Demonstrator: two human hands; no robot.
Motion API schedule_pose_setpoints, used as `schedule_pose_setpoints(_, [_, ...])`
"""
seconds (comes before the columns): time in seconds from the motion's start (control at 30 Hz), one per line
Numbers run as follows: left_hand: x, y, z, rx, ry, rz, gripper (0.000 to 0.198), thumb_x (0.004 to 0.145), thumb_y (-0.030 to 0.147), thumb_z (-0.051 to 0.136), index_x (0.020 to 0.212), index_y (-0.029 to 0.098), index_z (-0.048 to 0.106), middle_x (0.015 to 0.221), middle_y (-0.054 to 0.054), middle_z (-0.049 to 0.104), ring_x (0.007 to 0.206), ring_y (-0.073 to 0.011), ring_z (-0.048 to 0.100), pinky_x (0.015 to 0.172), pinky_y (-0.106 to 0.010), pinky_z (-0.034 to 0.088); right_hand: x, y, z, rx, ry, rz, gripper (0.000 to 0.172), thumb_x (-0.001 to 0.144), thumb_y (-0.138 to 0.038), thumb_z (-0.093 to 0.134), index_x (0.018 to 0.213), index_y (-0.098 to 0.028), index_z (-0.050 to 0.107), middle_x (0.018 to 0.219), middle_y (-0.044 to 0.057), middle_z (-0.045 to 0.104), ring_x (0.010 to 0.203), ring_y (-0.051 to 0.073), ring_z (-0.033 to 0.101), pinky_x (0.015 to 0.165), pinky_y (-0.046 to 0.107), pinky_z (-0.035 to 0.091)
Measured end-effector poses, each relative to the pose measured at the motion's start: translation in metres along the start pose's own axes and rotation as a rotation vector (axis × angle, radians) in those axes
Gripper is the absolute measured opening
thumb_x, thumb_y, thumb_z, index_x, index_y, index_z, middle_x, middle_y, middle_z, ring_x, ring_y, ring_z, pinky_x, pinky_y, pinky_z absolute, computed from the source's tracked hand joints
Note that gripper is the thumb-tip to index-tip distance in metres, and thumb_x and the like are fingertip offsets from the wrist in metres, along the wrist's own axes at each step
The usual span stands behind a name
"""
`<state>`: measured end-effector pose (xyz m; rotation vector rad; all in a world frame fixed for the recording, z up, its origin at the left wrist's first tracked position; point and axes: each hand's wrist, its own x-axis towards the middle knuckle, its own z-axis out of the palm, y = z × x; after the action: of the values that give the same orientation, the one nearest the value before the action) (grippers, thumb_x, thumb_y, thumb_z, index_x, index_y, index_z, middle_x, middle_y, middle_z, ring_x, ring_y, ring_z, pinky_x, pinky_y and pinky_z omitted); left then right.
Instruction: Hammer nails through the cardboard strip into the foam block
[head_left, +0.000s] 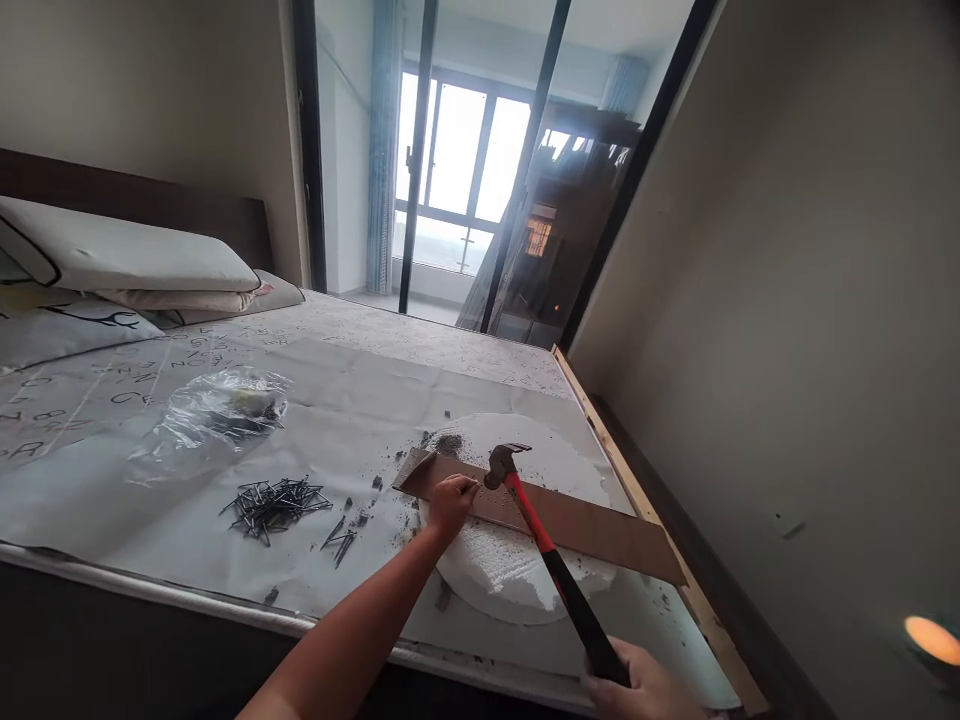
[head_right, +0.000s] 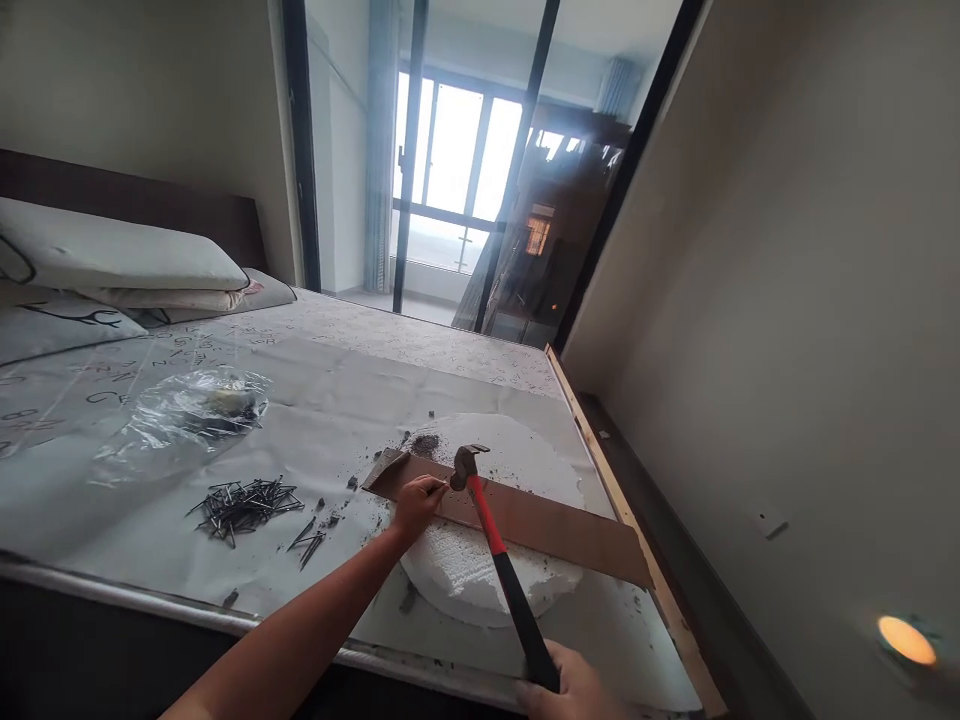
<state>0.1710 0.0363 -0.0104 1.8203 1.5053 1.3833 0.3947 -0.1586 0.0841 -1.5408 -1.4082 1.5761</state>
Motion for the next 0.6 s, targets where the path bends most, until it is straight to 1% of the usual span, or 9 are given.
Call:
schedule_pose_setpoints(0.07, [-0.001, 0.000, -0.001, -0.008, 0.004, -0.005, 0.017, 0.074, 0.025, 0.056, 0.064, 0.018, 0.067, 0.065, -0.004, 0.062, 0.066, -0.0147, 0.055, 0.059, -0.024, 0.037, 0.006, -0.008, 0.005, -0.014, -0.039, -0.015, 0.024, 0.065, -0.038, 0.062, 0.066, -0.018, 0.049, 0.045, -0.009, 0.033, 0.039, 0.004, 0.029, 0.037, 0.017, 0.024])
schedule_pose_setpoints(0.13, [-0.002, -0.002, -0.001, -0.017, 0.005, -0.009, 0.016, 0.074, 0.025, 0.056, 0.064, 0.018, 0.068, 0.065, -0.004, 0.063, 0.066, -0.0149, 0.055, 0.060, -0.024, 0.037, 0.006, -0.018, 0.008, -0.031, -0.064, -0.026, 0.023, 0.066, -0.038, 0.058, 0.067, -0.018, 0.047, 0.044, -0.010, 0.030, 0.037, 0.004, 0.024, 0.036, 0.017, 0.020])
schedule_pose_setpoints(0.2, [-0.002, -0.004, 0.000, -0.027, 0.007, -0.012, 0.017, 0.074, 0.026, 0.056, 0.064, 0.018, 0.068, 0.066, -0.004, 0.064, 0.066, -0.0152, 0.055, 0.060, -0.025, 0.037, 0.005, -0.028, 0.010, -0.049, -0.059, -0.028, 0.019, 0.068, -0.035, 0.054, 0.068, -0.019, 0.045, 0.042, -0.012, 0.028, 0.034, 0.003, 0.023, 0.035, 0.018, 0.019])
schedule_pose_setpoints(0.3, [-0.001, -0.008, 0.003, -0.026, 0.001, -0.011, 0.017, 0.075, 0.027, 0.056, 0.067, 0.018, 0.069, 0.068, -0.004, 0.065, 0.067, -0.0155, 0.056, 0.062, -0.025, 0.038, 0.004, -0.037, 0.012, -0.089, -0.012, -0.042, 0.014, 0.073, -0.031, 0.049, 0.067, -0.021, 0.042, 0.039, -0.013, 0.026, 0.030, 0.003, 0.023, 0.035, 0.018, 0.019])
schedule_pose_setpoints(0.4, [-0.001, -0.009, 0.004, -0.009, 0.004, -0.019, 0.018, 0.075, 0.027, 0.055, 0.068, 0.018, 0.069, 0.068, -0.004, 0.065, 0.067, -0.0156, 0.056, 0.061, -0.025, 0.037, 0.009, -0.034, 0.017, -0.102, -0.007, -0.021, 0.015, 0.072, -0.028, 0.049, 0.063, -0.021, 0.038, 0.039, -0.013, 0.027, 0.031, 0.004, 0.025, 0.036, 0.017, 0.020])
schedule_pose_setpoints(0.5, [-0.002, -0.009, 0.003, -0.009, 0.000, -0.027, 0.017, 0.074, 0.026, 0.056, 0.068, 0.018, 0.070, 0.066, -0.005, 0.064, 0.065, -0.0157, 0.055, 0.058, -0.025, 0.036, 0.014, -0.028, 0.021, -0.088, -0.031, 0.022, 0.017, 0.067, -0.029, 0.055, 0.063, -0.020, 0.040, 0.042, -0.012, 0.029, 0.035, 0.004, 0.028, 0.037, 0.018, 0.022])
schedule_pose_setpoints(0.6, [-0.003, -0.010, 0.002, -0.027, -0.011, -0.041, 0.017, 0.074, 0.028, 0.056, 0.069, 0.019, 0.070, 0.069, -0.005, 0.065, 0.067, -0.0163, 0.056, 0.060, -0.025, 0.037, 0.010, -0.027, 0.018, -0.089, -0.011, -0.002, 0.018, 0.068, -0.032, 0.055, 0.065, -0.020, 0.042, 0.043, -0.011, 0.028, 0.035, 0.004, 0.026, 0.036, 0.018, 0.021])
